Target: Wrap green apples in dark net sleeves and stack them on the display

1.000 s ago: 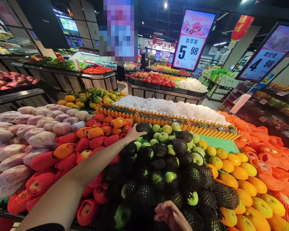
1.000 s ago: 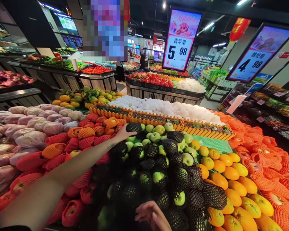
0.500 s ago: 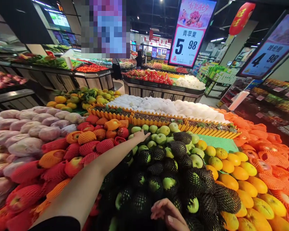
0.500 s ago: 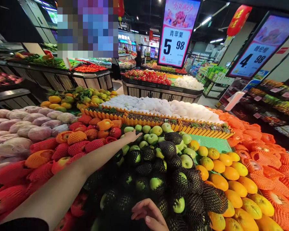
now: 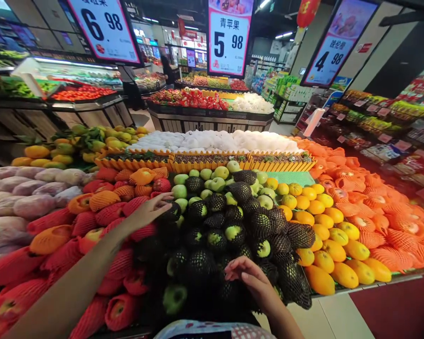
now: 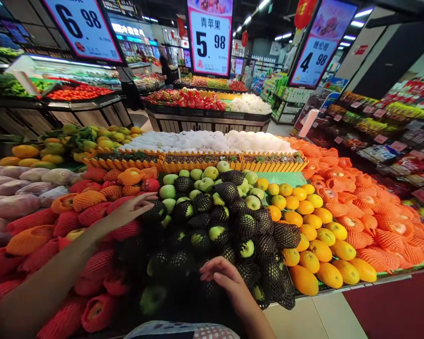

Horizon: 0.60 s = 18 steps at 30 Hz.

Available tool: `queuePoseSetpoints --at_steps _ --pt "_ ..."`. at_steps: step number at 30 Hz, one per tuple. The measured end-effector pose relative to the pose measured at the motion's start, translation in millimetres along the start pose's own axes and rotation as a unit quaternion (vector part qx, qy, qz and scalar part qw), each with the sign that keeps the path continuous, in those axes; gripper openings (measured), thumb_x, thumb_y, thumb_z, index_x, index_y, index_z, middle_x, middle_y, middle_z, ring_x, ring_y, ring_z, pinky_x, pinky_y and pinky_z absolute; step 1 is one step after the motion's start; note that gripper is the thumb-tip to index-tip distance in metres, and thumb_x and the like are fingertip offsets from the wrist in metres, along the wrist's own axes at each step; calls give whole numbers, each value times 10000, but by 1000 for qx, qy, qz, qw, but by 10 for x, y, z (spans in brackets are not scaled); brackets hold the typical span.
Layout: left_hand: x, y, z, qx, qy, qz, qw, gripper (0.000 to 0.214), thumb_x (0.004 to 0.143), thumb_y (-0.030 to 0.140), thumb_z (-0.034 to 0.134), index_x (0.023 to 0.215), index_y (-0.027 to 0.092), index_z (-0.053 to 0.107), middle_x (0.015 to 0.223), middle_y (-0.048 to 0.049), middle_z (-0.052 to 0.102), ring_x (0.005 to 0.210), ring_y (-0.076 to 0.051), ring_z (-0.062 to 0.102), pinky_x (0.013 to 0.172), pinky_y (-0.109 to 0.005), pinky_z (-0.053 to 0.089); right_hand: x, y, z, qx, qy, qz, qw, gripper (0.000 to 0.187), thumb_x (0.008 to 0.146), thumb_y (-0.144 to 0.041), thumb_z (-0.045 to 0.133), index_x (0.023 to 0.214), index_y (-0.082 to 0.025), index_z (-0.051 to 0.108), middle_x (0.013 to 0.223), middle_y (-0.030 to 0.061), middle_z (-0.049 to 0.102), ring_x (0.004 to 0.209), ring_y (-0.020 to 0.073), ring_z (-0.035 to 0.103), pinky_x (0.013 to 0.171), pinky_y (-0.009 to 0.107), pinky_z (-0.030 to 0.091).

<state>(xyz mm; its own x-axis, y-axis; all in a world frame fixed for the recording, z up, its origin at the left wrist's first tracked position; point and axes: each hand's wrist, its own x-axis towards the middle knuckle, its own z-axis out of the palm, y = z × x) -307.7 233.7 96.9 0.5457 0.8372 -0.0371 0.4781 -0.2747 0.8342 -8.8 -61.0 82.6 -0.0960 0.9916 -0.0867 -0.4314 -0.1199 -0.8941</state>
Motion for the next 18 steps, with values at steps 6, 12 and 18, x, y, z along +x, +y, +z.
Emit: queuePoseSetpoints --at_steps 6,12,18 --pt "-988 -316 -5 -27 51 -35 998 643 812 636 629 1289 210 569 1332 -109 644 1175 -279 638 1037 -458 514 -57 14 -228 -205 251 -82 943 314 869 -455 676 1098 -247 615 1113 60 646 986 226 602 927 389 463" --pt "-1509 -371 248 8 71 -51 996 564 845 617 599 1249 224 618 1236 -94 696 1131 -281 657 976 -423 552 39 -36 -659 -391 445 -190 783 482 869 -453 634 1258 -208 491 1263 136 551 1055 266 571 899 462 499" --pt "-1638 -272 415 50 121 -8 991 462 869 580 590 1185 248 655 1263 -72 683 1070 -266 672 937 -397 556 316 -469 -1001 -612 349 -238 668 420 967 -438 491 1297 -185 550 1268 150 622 1211 298 544 1078 529 402"
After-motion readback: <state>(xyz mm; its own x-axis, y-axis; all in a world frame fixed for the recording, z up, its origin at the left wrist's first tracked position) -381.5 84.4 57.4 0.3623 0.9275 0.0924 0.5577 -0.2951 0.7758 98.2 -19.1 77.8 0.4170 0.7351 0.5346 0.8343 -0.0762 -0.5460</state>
